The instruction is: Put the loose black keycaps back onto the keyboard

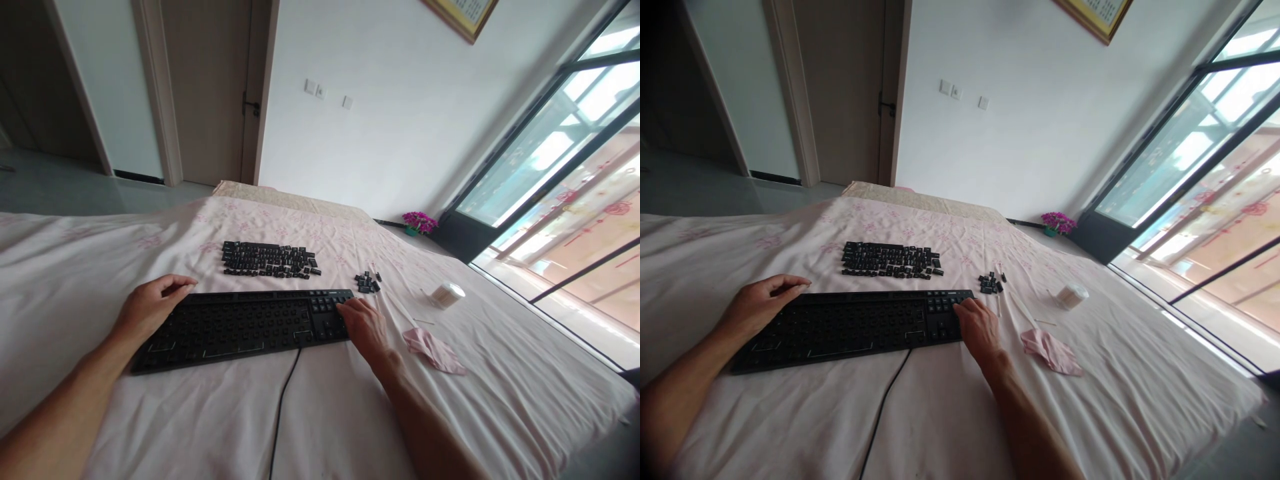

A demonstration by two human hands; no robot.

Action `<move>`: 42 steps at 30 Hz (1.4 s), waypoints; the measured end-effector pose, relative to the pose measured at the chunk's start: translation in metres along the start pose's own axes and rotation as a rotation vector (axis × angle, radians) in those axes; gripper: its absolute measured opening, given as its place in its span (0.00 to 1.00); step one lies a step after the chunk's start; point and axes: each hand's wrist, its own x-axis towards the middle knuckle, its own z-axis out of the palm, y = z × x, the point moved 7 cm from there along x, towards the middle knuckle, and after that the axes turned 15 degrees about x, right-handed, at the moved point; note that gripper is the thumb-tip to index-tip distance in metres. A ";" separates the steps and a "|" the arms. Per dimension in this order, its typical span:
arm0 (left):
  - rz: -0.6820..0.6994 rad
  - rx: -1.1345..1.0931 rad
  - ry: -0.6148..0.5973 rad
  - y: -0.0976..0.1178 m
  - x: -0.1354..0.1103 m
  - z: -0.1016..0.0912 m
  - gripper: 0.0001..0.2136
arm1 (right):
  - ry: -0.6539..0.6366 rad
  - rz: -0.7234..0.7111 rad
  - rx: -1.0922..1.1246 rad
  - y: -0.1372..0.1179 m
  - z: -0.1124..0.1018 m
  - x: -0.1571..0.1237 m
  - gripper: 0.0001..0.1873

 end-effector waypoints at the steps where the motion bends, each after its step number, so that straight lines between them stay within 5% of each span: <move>1: 0.000 -0.001 0.002 0.000 0.000 -0.001 0.16 | -0.005 0.005 -0.002 0.000 0.000 0.001 0.15; 13: 0.011 0.040 0.004 0.000 0.001 -0.001 0.18 | 0.062 0.219 0.023 0.002 0.000 0.003 0.09; 32: 0.013 0.017 -0.007 0.001 0.001 0.000 0.17 | 0.224 0.204 0.371 0.022 0.007 -0.003 0.12; 42: 0.008 0.000 0.000 0.002 0.000 -0.002 0.16 | 0.235 0.153 0.331 0.018 0.008 -0.003 0.11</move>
